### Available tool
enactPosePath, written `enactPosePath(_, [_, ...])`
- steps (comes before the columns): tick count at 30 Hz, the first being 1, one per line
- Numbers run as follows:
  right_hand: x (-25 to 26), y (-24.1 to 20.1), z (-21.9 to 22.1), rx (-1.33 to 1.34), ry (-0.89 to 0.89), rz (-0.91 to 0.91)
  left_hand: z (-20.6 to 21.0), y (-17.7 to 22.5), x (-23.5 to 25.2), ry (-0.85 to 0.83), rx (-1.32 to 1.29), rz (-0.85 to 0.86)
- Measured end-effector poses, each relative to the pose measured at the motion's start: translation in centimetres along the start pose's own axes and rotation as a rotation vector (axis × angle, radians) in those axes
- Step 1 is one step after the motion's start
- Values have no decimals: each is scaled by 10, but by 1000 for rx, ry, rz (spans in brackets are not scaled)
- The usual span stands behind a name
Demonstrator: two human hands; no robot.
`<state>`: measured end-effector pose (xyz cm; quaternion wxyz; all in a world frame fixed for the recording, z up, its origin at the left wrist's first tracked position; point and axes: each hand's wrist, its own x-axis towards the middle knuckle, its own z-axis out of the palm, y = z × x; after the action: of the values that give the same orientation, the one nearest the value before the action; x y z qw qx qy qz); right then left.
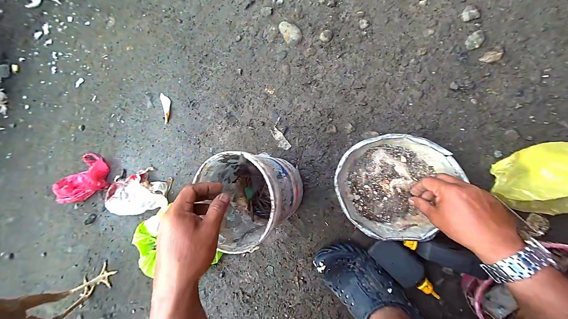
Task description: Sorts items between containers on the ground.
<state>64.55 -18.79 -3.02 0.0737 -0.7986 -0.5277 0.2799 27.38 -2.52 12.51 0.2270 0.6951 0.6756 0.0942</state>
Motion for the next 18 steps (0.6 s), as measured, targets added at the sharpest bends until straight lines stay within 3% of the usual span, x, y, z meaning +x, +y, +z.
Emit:
enactPosePath(4, [4, 5, 10, -28, -6, -92, -16, 1, -31, 160, -246, 23])
enactPosePath(7, [1, -5, 15, -18, -65, -122, -17, 8, -47, 176, -377, 85])
enactPosePath(13, [4, -25, 18, -96, -119, -106, 0, 43, -50, 41, -437, 267])
enactPosePath(18, [6, -38, 25, -140, -269, -118, 77, 70, -56, -219, -147, 414])
